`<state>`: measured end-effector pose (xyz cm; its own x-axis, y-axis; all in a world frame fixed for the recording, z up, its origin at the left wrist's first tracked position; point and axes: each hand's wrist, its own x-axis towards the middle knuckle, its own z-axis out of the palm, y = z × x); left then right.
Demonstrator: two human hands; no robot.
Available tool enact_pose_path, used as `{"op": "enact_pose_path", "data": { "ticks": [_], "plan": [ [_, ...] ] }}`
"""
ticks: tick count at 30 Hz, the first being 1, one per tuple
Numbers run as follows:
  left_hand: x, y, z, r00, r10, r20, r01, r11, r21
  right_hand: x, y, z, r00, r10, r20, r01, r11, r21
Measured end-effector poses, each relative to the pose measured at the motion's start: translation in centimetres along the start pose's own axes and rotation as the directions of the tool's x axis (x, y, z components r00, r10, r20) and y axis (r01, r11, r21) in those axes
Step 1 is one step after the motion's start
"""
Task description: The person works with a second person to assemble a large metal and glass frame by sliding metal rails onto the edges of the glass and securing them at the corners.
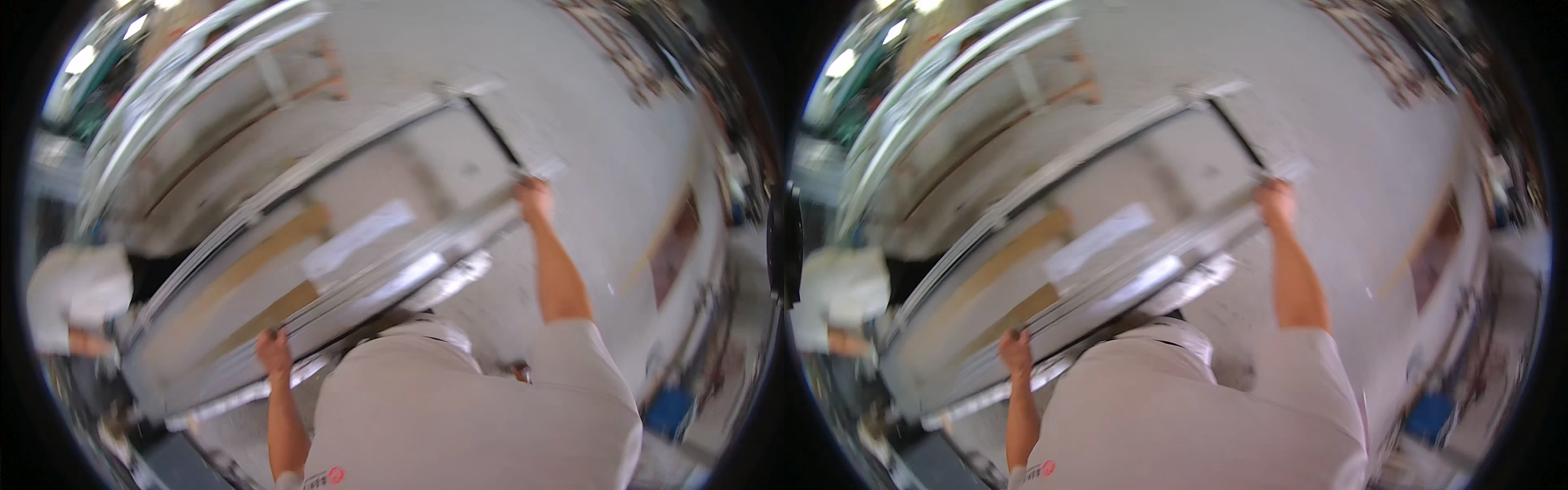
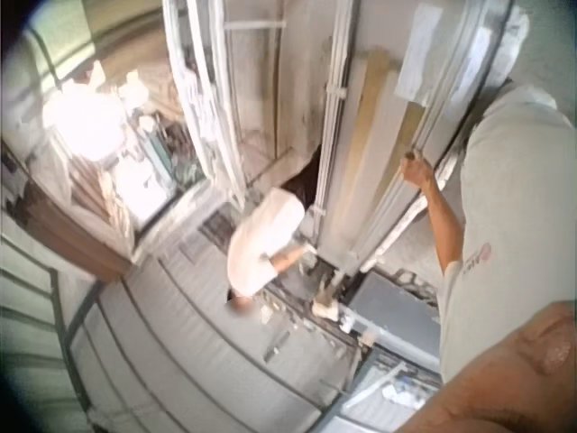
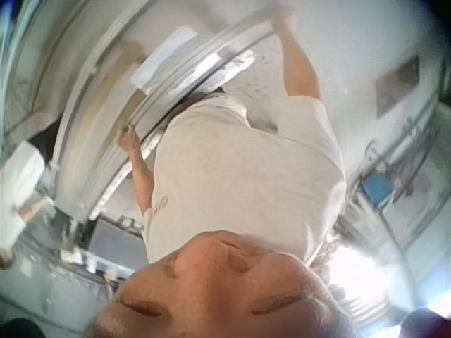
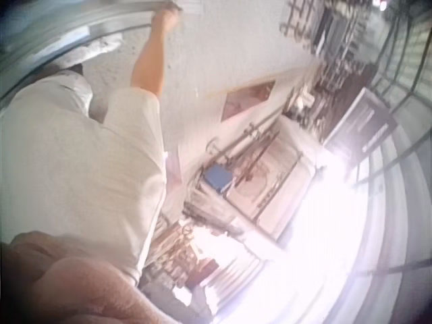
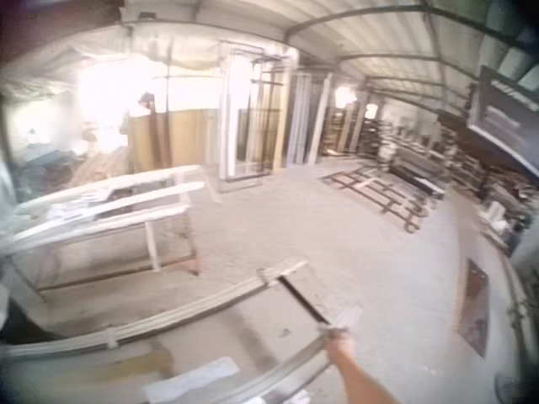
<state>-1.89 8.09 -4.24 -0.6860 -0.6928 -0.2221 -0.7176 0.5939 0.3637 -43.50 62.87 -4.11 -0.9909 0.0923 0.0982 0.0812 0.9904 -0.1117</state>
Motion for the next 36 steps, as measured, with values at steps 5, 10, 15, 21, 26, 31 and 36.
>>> {"op": "enact_pose_path", "data": {
  "ticks": [5, 10, 15, 21, 26, 31, 36],
  "plan": [
    [1.0, 2.9, -4.0, 0.986, -0.130, -0.100, 0.128, 0.991, -0.025, -1.9, 6.3, 2.8, 0.996, -0.025, 0.089, -0.013, 0.916, 0.400],
    [-0.4, -0.2, -4.7, 0.955, -0.276, -0.111, 0.273, 0.961, -0.041, -0.8, 5.1, 1.3, 0.995, 0.070, 0.066, -0.069, 0.998, -0.013],
    [-1.5, -0.4, -4.6, 0.958, -0.275, -0.086, 0.272, 0.961, -0.049, -3.3, -1.1, -3.2, 0.910, -0.400, -0.111, 0.297, 0.814, -0.500],
    [-3.7, -0.5, -4.9, 0.940, -0.306, -0.152, 0.279, 0.944, -0.175, -9.8, -15.6, -0.7, 0.772, -0.628, -0.093, 0.604, 0.680, 0.416],
    [-7.3, -3.7, -5.0, 0.930, -0.279, -0.238, 0.195, 0.926, -0.324, -22.0, -28.0, -5.2, 0.599, -0.799, -0.054, 0.568, 0.376, 0.732],
    [-11.6, -13.4, -0.1, 0.908, -0.378, -0.180, 0.252, 0.837, -0.486, -33.2, -35.7, -7.0, 0.553, -0.833, 0.038, 0.381, 0.292, 0.877],
    [-22.4, -27.0, 4.2, 0.800, -0.572, 0.182, 0.586, 0.678, -0.444, -44.3, -41.9, -5.4, 0.384, -0.860, 0.336, -0.029, 0.352, 0.936]
  ]
}}
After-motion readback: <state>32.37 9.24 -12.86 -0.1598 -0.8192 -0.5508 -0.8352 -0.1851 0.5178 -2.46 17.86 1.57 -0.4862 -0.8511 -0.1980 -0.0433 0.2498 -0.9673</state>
